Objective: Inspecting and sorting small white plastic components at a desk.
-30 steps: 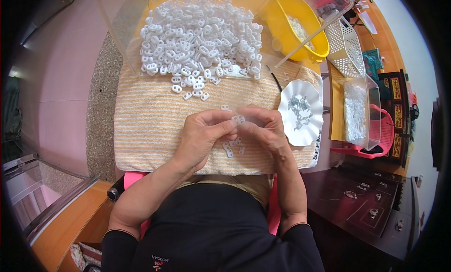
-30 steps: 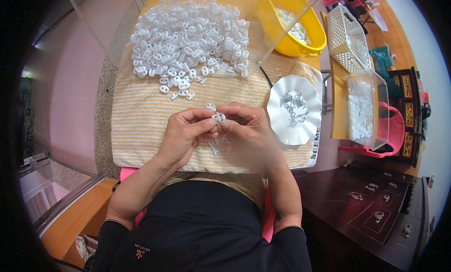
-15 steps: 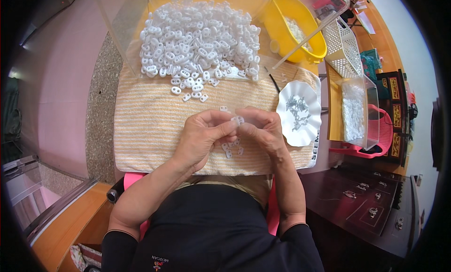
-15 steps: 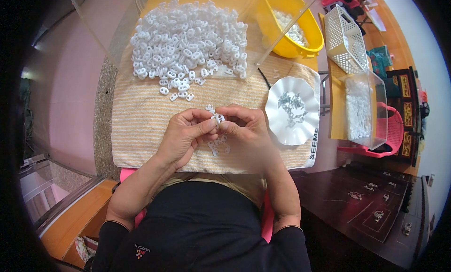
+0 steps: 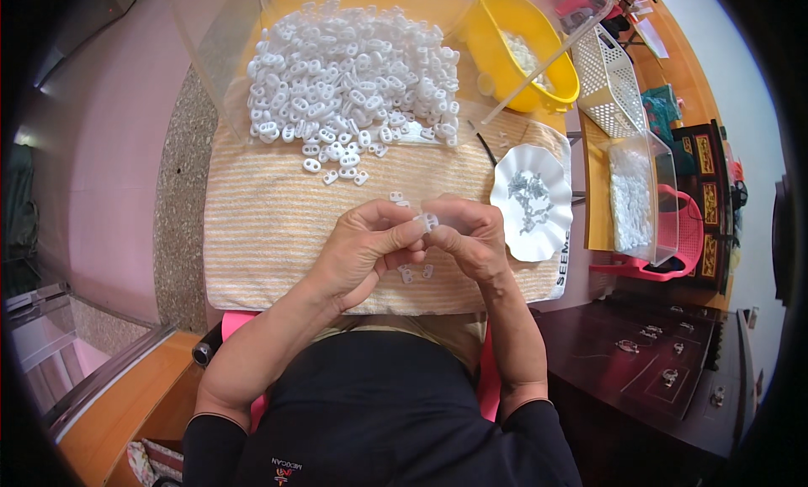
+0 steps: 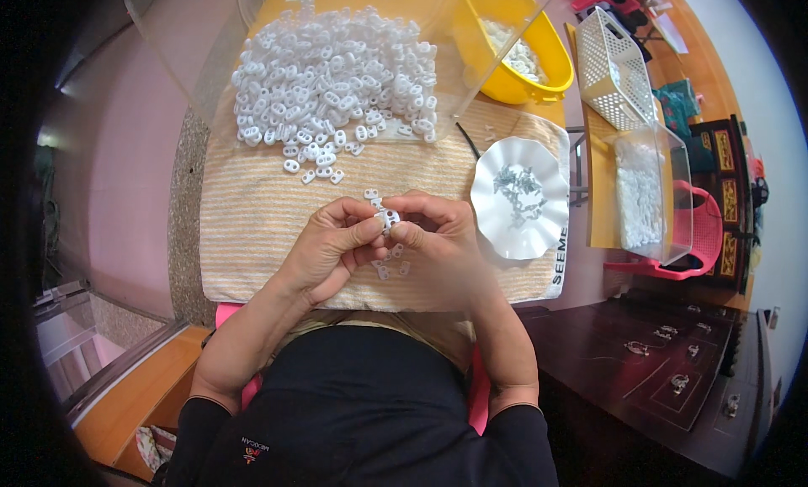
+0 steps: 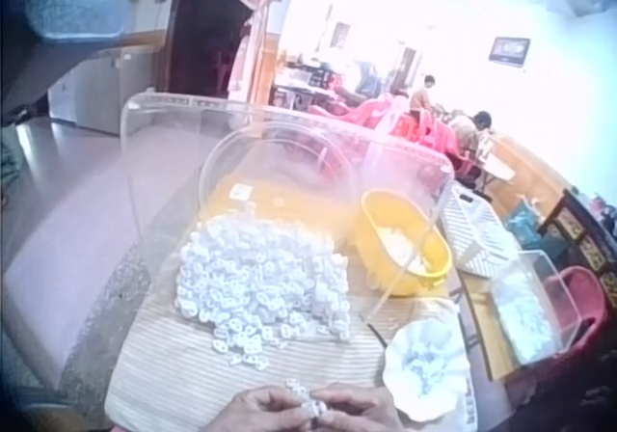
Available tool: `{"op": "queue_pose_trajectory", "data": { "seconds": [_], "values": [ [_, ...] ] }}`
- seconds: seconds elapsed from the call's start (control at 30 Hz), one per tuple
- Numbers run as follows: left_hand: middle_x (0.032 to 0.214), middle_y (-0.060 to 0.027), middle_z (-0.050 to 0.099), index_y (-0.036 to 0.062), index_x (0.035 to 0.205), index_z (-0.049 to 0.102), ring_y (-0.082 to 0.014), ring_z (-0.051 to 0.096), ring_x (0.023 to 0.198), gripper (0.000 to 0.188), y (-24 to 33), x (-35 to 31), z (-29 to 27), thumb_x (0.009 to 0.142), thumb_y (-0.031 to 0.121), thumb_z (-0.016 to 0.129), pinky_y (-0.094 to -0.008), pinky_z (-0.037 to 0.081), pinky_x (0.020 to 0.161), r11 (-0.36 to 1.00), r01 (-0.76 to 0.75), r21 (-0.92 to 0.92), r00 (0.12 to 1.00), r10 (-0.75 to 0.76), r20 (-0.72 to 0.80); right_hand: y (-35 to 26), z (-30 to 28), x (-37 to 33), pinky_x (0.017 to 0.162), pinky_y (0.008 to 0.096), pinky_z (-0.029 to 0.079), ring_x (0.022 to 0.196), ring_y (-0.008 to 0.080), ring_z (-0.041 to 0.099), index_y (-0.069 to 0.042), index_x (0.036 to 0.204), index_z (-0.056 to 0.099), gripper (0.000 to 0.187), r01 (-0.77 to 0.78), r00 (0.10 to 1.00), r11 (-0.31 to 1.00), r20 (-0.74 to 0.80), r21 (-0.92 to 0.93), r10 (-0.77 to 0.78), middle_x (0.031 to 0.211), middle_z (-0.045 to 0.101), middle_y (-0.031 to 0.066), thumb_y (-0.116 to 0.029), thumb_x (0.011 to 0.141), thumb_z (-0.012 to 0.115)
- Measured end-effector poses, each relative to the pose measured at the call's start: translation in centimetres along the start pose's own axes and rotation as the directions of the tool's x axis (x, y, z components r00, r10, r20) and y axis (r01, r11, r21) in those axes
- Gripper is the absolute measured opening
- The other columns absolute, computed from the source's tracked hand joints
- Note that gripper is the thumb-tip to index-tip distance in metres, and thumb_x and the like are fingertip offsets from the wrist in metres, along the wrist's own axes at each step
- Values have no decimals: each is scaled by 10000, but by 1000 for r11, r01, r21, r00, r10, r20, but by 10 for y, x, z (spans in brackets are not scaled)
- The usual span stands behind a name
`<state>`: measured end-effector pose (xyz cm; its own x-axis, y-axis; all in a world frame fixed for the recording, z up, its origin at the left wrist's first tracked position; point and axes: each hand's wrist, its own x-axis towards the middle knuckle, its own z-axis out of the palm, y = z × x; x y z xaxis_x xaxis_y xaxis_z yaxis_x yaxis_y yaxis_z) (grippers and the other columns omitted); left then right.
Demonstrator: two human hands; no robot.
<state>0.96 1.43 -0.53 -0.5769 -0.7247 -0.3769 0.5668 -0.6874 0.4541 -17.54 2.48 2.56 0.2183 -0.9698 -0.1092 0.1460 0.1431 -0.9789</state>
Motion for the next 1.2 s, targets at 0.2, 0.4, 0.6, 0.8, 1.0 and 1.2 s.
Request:
{"op": "queue_pose_trajectory", "data": {
  "seconds": [0.2, 0.4, 0.6, 0.8, 1.0, 1.2],
  "values": [
    [938, -96, 681, 64, 983, 616, -166, 671, 776, 108, -1, 0, -1, 884, 56, 658, -270, 590, 708, 999, 6, -32, 999, -5, 43, 6, -2, 0, 729, 254, 481, 826, 156, 616, 56, 1026, 664, 239, 55, 998, 998, 20, 8, -55, 923, 642, 101, -83, 838, 714],
    [862, -57, 662, 59, 919, 626, -143, 643, 789, 100, 4, -2, 5, 868, 108, 697, -270, 560, 738, 999, 26, -39, 996, -22, 81, 10, -4, 0, 772, 258, 435, 895, 154, 547, 22, 1047, 669, 273, 172, 985, 984, 38, -49, -170, 1003, 586, 103, -125, 827, 735],
    [866, -50, 657, 65, 864, 599, -138, 638, 784, 116, 4, -3, 4, 865, 117, 703, -266, 557, 739, 998, 37, -53, 993, -31, 118, 7, 1, -1, 800, 266, 420, 933, 157, 525, 20, 1039, 670, 280, 140, 989, 990, 36, 0, -140, 1025, 570, 102, -139, 820, 743],
    [876, -50, 652, 90, 862, 567, -143, 648, 804, 123, -1, -3, 2, 876, 111, 687, -268, 565, 724, 999, -10, -46, 988, 16, 152, 3, 5, -2, 802, 273, 427, 932, 168, 537, 17, 1027, 673, 247, 167, 984, 985, 63, -52, -164, 1019, 580, 108, -120, 829, 729],
    [883, -59, 649, 88, 860, 573, -155, 648, 813, 107, -5, -5, 2, 880, 92, 678, -292, 569, 730, 997, -49, -52, 987, 56, 147, -1, 9, -2, 797, 268, 431, 913, 165, 543, 12, 1024, 675, 231, 194, 979, 975, 91, -105, -185, 998, 587, 100, -111, 835, 722],
    [880, -60, 663, 58, 873, 612, -161, 648, 803, 82, -5, -2, 8, 866, 75, 692, -285, 565, 741, 995, -41, -86, 985, 55, 162, -2, 6, -3, 784, 273, 446, 893, 157, 549, 15, 1020, 665, 228, 205, 976, 976, 88, -78, -198, 987, 590, 93, -103, 835, 726]
  ]
}}
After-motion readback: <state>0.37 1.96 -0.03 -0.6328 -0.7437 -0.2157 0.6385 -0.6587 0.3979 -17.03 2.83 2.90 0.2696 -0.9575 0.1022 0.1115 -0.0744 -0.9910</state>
